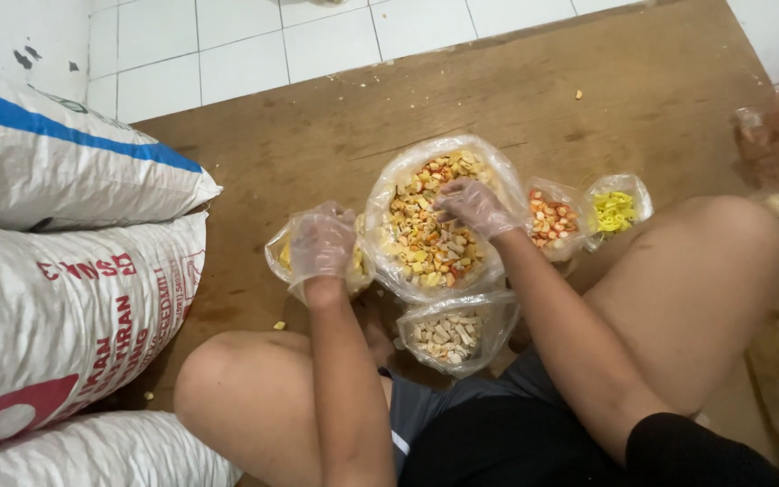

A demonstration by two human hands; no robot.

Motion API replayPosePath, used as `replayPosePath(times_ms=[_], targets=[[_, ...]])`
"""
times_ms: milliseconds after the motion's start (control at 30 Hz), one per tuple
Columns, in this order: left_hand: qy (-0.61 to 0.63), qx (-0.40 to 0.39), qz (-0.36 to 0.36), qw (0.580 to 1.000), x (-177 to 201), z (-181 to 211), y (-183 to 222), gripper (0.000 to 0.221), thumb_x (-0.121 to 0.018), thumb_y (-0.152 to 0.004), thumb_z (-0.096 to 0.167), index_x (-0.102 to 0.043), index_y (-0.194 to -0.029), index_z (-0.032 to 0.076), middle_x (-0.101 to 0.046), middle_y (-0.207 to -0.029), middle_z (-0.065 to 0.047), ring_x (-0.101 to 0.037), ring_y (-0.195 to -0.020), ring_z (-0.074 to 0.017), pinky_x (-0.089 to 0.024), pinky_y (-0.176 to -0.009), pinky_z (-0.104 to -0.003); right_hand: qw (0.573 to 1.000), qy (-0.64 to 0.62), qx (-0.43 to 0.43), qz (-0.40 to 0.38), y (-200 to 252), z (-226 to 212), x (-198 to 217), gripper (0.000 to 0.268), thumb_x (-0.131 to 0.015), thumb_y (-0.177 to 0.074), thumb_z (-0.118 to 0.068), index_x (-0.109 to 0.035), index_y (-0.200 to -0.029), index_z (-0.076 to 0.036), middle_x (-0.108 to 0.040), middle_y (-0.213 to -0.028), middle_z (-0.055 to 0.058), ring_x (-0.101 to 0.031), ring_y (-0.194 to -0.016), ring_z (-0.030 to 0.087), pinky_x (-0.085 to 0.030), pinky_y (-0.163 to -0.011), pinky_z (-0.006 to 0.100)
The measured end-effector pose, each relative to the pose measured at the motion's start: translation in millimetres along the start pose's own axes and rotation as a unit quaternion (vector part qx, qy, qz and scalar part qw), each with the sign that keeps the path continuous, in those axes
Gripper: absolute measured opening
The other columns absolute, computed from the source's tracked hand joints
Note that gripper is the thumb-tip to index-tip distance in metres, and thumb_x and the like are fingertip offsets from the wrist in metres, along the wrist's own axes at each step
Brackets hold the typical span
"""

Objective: Mixing various snack items from smaller plastic bags into a larger one by hand

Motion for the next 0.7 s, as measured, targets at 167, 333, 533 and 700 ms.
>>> replayPosePath(times_ms=[167, 333, 533, 700], targets=[[-0.097, 0.098, -0.014, 0.990, -47.1, -70.1, -31.7, 0.030, -0.054, -0.095, 0.040, -0.076, -0.096, 0.020, -0.078, -0.094, -0.008, -0.075, -0.101, -0.0303, -0.060, -0.088, -0.043, 1.000, -0.029, -0.007, -0.005, 20.0, -20.7, -29.6, 0.025, -0.078, -0.087, -0.006, -0.073, -0.109, 0.004, -0.074, -0.087, 0.024, -0.077, -0.070, 0.027, -0.063, -0.048, 0.028], [-0.073, 0.117, 0.032, 0.990, 29.4, -30.8, 3.8, 0.035, -0.052, -0.095, 0.039, -0.075, -0.092, 0.014, -0.076, -0.094, -0.014, -0.073, -0.100, -0.0349, -0.059, -0.088, -0.048, 0.998, 0.032, -0.007, -0.049, 52.8, -53.1, -81.2, 0.028, -0.077, -0.085, -0.011, -0.077, -0.113, -0.007, -0.076, -0.084, 0.015, -0.069, -0.062, 0.015, -0.058, -0.052, 0.022], [0.049, 0.099, 0.137, 0.984, 81.4, 0.3, 21.8, 0.028, -0.056, -0.097, 0.036, -0.072, -0.095, 0.013, -0.073, -0.091, -0.017, -0.072, -0.097, -0.0382, -0.058, -0.085, -0.051, 0.982, -0.076, 0.034, -0.171, 47.1, -24.3, -145.2, 0.054, -0.077, -0.083, -0.002, -0.064, -0.134, -0.009, -0.062, -0.130, 0.025, -0.067, -0.103, 0.029, -0.059, -0.074, 0.031], [0.065, 0.094, 0.141, 0.983, 93.7, 30.1, 33.6, 0.027, -0.050, -0.100, 0.038, -0.070, -0.096, 0.019, -0.072, -0.092, -0.013, -0.072, -0.099, -0.0348, -0.058, -0.088, -0.050, 0.965, -0.112, 0.051, -0.233, 62.4, -49.9, -142.3, 0.069, -0.070, -0.084, 0.004, -0.051, -0.149, -0.010, -0.054, -0.150, 0.018, -0.059, -0.125, 0.030, -0.059, -0.097, 0.038]])
Point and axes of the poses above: each hand's wrist, its own y-axis away from the middle knuckle, its own x-axis out of the back of the hand, z = x × y, the point moved 7 cm from there along -y, towards the middle knuckle
